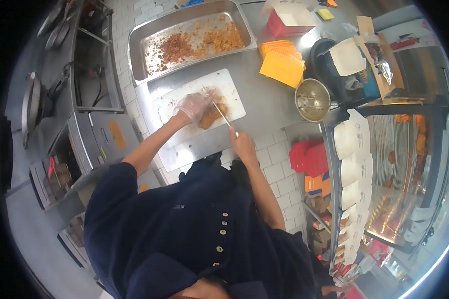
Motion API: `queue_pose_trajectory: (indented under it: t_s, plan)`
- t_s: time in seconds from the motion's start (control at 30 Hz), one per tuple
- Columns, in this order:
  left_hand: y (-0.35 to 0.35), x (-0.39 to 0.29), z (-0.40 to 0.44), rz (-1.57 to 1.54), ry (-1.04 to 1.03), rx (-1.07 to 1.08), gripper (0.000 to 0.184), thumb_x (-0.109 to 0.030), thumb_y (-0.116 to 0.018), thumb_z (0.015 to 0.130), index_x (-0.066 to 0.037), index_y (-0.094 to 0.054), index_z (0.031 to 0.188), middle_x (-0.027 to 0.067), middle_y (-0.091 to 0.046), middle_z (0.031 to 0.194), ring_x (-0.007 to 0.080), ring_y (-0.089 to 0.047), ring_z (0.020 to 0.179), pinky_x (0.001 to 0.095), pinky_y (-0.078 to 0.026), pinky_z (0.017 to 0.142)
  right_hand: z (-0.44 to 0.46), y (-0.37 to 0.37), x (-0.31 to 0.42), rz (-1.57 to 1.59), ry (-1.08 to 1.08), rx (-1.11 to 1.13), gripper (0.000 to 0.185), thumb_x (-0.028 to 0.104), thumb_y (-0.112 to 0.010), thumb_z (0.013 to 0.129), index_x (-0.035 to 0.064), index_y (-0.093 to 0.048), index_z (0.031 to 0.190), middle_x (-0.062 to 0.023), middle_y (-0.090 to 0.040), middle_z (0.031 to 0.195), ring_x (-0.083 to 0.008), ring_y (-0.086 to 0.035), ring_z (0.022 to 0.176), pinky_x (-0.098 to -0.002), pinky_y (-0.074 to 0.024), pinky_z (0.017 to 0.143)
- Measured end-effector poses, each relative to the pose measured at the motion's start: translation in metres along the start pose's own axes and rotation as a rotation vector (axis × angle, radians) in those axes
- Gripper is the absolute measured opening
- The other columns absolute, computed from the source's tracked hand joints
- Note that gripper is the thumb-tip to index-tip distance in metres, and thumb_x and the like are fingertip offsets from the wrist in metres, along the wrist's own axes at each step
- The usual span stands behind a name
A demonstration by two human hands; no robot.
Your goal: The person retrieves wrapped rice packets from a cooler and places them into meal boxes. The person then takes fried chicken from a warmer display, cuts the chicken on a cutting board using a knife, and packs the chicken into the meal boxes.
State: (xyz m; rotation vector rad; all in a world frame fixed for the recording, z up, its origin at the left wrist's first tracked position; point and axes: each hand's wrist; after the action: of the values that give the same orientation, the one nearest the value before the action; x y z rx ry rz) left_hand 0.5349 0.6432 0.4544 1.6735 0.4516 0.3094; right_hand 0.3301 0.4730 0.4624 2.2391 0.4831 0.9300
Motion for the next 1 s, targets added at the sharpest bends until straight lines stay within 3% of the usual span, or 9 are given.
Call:
queue_pose_trajectory:
  t_s: [0.33, 0.53, 0.6, 0.63, 0.7, 0.77, 0.87, 0.93, 1.0]
  plan:
    - [0.021, -0.005, -0.023, 0.061, 0.099, 0.121, 0.069, -0.001, -0.053, 0.084, -0.009, -0.038, 0.151, 0.0097, -0.054, 0.146, 0.0284, -0.069, 0.09, 0.0406, -0.059, 0.071, 0.003, -0.007, -0.009, 0.019, 0.081, 0.143, 0.077, 0.062, -0.041, 0.1, -0.0075, -0.071, 0.088, -0.0352, -0.066, 0.084, -0.051, -0.066, 0.089, -0.0559, -0.0512, 0.078]
    - [-0.032, -0.001, -0.067, 0.012, 0.217, 0.135, 0.067, -0.007, -0.05, 0.087, -0.007, -0.037, 0.152, 0.0068, -0.053, 0.148, 0.0258, -0.069, 0.09, 0.0411, -0.057, 0.069, -0.003, -0.043, -0.002, 0.07, 0.174, 0.17, 0.075, 0.062, -0.042, 0.1, -0.0062, -0.072, 0.089, -0.0349, -0.067, 0.086, -0.0502, -0.066, 0.087, -0.0555, -0.0515, 0.078]
    - [-0.044, 0.003, -0.068, 0.084, 0.189, -0.043, 0.065, -0.011, -0.05, 0.088, -0.008, -0.037, 0.152, 0.0108, -0.065, 0.132, 0.0267, -0.07, 0.082, 0.0422, -0.055, 0.067, 0.017, -0.06, -0.017, -0.007, 0.158, 0.153, 0.074, 0.062, -0.043, 0.099, -0.0048, -0.073, 0.088, -0.0331, -0.068, 0.086, -0.0509, -0.066, 0.087, -0.0552, -0.0513, 0.08]
    - [-0.04, -0.001, -0.071, 0.086, 0.198, -0.044, 0.065, -0.011, -0.05, 0.088, -0.008, -0.037, 0.152, 0.0108, -0.065, 0.132, 0.0267, -0.07, 0.082, 0.0422, -0.055, 0.067, 0.011, -0.055, -0.018, -0.01, 0.167, 0.156, 0.074, 0.062, -0.043, 0.099, -0.0048, -0.073, 0.088, -0.0331, -0.068, 0.086, -0.0509, -0.066, 0.087, -0.0552, -0.0513, 0.08]
    - [-0.022, 0.004, -0.064, 0.084, 0.221, 0.185, 0.066, -0.012, -0.051, 0.088, -0.007, -0.037, 0.153, 0.0124, -0.071, 0.106, 0.0269, -0.069, 0.079, 0.0436, -0.053, 0.068, 0.009, -0.028, 0.0, -0.039, 0.199, 0.15, 0.076, 0.062, -0.045, 0.099, -0.0069, -0.073, 0.087, -0.0333, -0.068, 0.085, -0.0516, -0.066, 0.088, -0.0553, -0.0517, 0.082]
    - [-0.017, 0.0, -0.074, 0.098, 0.242, 0.107, 0.067, -0.011, -0.052, 0.088, -0.006, -0.035, 0.154, 0.0096, -0.069, 0.085, 0.0262, -0.068, 0.08, 0.0444, -0.053, 0.069, -0.012, -0.005, 0.02, -0.025, 0.194, 0.187, 0.076, 0.063, -0.045, 0.098, -0.0076, -0.072, 0.086, -0.0339, -0.067, 0.084, -0.052, -0.065, 0.088, -0.055, -0.052, 0.081]
    - [-0.016, -0.006, -0.075, 0.051, 0.239, 0.168, 0.07, -0.011, -0.053, 0.088, -0.006, -0.032, 0.155, 0.014, -0.071, 0.102, 0.026, -0.068, 0.083, 0.0446, -0.053, 0.068, -0.007, -0.028, 0.007, -0.042, 0.188, 0.173, 0.077, 0.063, -0.045, 0.098, -0.0082, -0.071, 0.086, -0.0344, -0.067, 0.083, -0.0525, -0.065, 0.088, -0.055, -0.0522, 0.081]
    - [-0.02, -0.019, -0.079, 0.014, 0.282, 0.144, 0.072, -0.009, -0.053, 0.087, -0.005, -0.03, 0.155, 0.018, -0.063, 0.131, 0.0273, -0.067, 0.085, 0.0452, -0.053, 0.071, -0.007, -0.054, -0.011, -0.063, 0.185, 0.131, 0.077, 0.064, -0.045, 0.098, -0.008, -0.072, 0.086, -0.0343, -0.067, 0.083, -0.0527, -0.065, 0.088, -0.0551, -0.0521, 0.081]
    - [-0.021, -0.015, -0.079, 0.023, 0.27, 0.1, 0.07, -0.013, -0.055, 0.089, -0.005, -0.032, 0.154, 0.0174, -0.054, 0.142, 0.0279, -0.066, 0.088, 0.0458, -0.052, 0.074, 0.007, -0.059, -0.012, -0.027, 0.169, 0.112, 0.078, 0.065, -0.044, 0.098, -0.0066, -0.071, 0.085, -0.0325, -0.067, 0.083, -0.0514, -0.066, 0.086, -0.0541, -0.0512, 0.081]
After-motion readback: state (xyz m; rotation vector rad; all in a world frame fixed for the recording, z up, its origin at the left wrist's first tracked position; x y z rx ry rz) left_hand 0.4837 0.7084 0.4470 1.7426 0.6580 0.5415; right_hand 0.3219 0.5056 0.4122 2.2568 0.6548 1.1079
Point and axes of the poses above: each hand's wrist, its own z-axis towards the middle knuckle, its own y-axis out of the back of the hand, x = y × z
